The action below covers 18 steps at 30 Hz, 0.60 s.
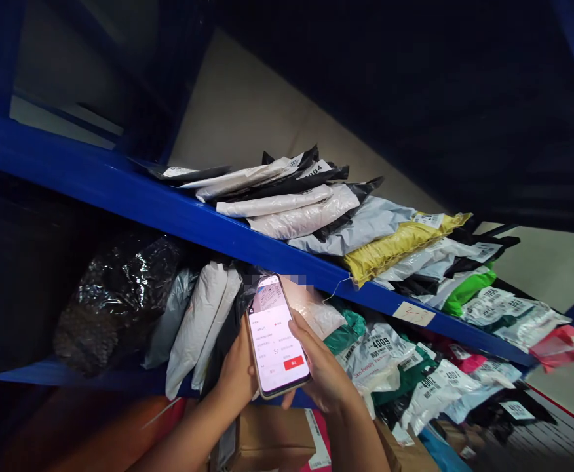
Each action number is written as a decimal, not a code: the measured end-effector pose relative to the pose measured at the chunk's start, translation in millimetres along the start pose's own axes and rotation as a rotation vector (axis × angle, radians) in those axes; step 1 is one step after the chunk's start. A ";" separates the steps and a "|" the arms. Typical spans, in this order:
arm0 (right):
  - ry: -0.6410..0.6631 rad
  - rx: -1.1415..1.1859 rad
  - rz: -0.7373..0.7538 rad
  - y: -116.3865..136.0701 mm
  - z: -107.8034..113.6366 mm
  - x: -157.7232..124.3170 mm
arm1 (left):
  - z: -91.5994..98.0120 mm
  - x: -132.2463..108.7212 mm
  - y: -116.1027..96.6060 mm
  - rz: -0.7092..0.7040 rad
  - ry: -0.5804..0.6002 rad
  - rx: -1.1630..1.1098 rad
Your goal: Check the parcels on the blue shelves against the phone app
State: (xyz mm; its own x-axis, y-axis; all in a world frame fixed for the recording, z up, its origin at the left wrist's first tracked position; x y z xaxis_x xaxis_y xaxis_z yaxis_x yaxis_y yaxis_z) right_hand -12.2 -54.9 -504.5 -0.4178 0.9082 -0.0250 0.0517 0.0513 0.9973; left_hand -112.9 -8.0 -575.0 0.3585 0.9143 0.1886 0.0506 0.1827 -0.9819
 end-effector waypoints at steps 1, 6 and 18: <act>-0.002 -0.001 -0.002 -0.2 0.4 -0.1 | -0.2 0.0 0.4 -0.005 0.003 -0.015; 0.005 0.001 -0.006 -2.0 0.9 0.2 | -0.3 0.5 5.2 -0.022 0.023 -0.095; -0.025 0.063 0.097 -10.6 -12.6 -19.7 | 1.1 0.9 10.1 -0.130 -0.011 -0.059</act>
State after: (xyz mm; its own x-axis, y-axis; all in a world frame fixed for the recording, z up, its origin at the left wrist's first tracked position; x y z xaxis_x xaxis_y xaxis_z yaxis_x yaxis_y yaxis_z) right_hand -16.0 -78.5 -513.7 -0.3850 0.9203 0.0693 0.1485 -0.0124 0.9888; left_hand -113.0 -5.0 -584.7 0.3351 0.8884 0.3138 0.1503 0.2784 -0.9486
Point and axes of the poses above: each hand's wrist, its own x-axis towards the middle knuckle, its own z-axis out of the back of the hand, y = z × x, the point moved 3 cm from there along x, towards the middle knuckle, and after that the axes turned 13 degrees about y, right-handed, at the moved point
